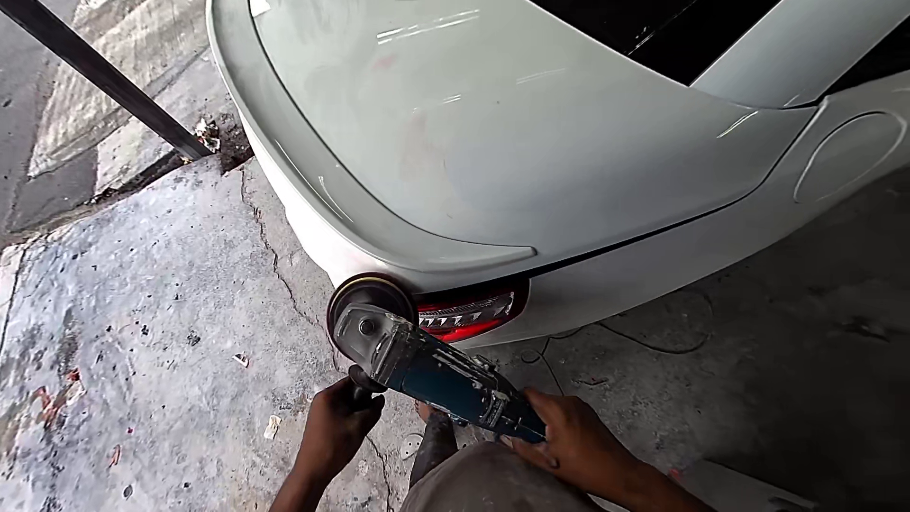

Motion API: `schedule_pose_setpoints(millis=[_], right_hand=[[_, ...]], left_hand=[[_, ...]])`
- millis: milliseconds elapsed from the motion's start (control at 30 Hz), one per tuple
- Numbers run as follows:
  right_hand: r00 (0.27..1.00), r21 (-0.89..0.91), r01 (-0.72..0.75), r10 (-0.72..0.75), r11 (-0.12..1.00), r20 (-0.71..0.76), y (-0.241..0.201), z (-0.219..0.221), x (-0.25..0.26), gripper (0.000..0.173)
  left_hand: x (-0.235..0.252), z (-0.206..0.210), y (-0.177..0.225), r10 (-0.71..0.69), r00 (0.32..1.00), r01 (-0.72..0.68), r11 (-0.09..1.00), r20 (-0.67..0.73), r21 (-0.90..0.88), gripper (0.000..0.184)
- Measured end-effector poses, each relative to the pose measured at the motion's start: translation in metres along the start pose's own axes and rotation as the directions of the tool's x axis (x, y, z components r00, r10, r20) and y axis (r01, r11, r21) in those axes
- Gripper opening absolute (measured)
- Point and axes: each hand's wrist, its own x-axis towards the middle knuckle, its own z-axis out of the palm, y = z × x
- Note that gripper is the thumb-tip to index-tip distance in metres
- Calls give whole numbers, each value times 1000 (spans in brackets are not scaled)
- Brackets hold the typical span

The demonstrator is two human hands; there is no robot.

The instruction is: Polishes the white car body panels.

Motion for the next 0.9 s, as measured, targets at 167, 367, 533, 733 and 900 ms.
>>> schedule_pose_setpoints(millis=[167, 367, 533, 733, 900], right_hand=[[994, 91, -112, 112, 990, 6, 56, 4, -42, 56], [968, 193, -208, 230, 959, -103, 129, 1, -87, 53], [915, 274, -296, 354, 915, -193, 185, -17, -116, 51], [837, 407, -323, 459, 854, -299, 224, -41, -130, 50], [880, 388, -316, 420, 866, -221, 226, -45, -123, 49]], left_hand=[[-6, 56, 15, 107, 992, -120, 963, 68, 241, 26], [-3, 129, 80, 126, 973, -201, 876, 193, 439, 31], [21, 187, 148, 74, 929, -257, 835, 363, 487, 33], [63, 243, 217, 179, 847, -440, 765, 500, 471, 27], [44, 234, 213, 78, 893, -333, 777, 444, 535, 31]])
